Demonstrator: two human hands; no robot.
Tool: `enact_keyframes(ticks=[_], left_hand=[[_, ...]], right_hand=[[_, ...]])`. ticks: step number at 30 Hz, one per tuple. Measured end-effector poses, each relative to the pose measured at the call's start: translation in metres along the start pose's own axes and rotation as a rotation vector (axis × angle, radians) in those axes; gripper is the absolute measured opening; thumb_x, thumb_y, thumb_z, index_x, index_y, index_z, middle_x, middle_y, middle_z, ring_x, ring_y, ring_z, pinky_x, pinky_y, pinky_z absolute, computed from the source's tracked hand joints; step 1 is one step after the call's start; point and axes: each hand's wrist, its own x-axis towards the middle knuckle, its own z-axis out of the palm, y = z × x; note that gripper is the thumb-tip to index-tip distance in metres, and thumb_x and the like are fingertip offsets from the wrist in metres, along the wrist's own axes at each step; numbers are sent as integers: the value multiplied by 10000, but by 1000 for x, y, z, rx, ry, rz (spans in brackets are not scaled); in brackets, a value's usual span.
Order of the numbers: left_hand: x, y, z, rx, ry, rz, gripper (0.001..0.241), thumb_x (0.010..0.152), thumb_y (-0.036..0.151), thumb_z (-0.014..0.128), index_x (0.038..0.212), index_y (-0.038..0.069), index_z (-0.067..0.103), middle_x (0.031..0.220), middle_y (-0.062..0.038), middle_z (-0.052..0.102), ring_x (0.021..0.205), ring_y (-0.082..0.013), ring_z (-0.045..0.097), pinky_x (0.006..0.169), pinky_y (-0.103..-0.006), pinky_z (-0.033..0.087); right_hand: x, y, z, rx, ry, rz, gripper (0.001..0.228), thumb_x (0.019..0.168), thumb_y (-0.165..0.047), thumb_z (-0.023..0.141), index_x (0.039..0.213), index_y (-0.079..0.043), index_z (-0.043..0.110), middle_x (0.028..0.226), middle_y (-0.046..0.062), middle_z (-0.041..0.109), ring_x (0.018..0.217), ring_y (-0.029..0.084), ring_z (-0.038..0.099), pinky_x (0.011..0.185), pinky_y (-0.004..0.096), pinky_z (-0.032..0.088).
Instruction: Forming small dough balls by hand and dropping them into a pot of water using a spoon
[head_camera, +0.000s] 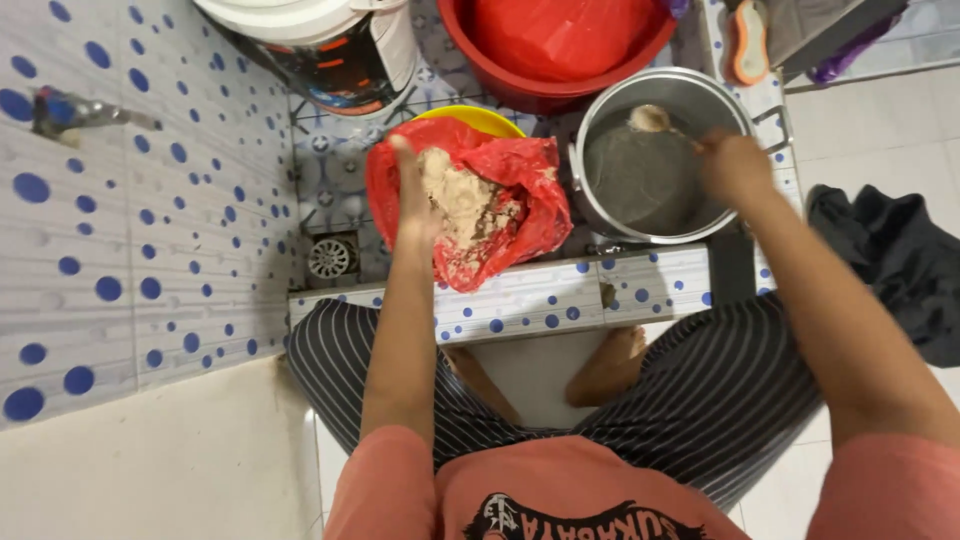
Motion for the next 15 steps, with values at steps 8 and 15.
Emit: enact_keyframes(ticks=[8, 15], left_hand=[[11, -8, 2, 102, 3, 103, 224, 830, 239, 814, 913, 58, 710, 758, -89, 655, 701, -217, 705, 643, -358, 603], [20, -14, -1, 167, 31, 201, 315, 596, -36, 864, 883, 20, 745, 659, -91, 644, 568, -210, 689, 516, -365, 581]], right_hand=[[5, -24, 52, -674, -202, -99, 369, 932, 22, 580, 1268, 30, 733, 1153, 264, 766, 943, 355, 792, 724, 465, 634], [43, 15, 46, -84, -159, 103, 288, 1013, -163, 640, 1207, -7, 785, 1011, 287, 777, 989, 464, 743, 776, 571, 594]])
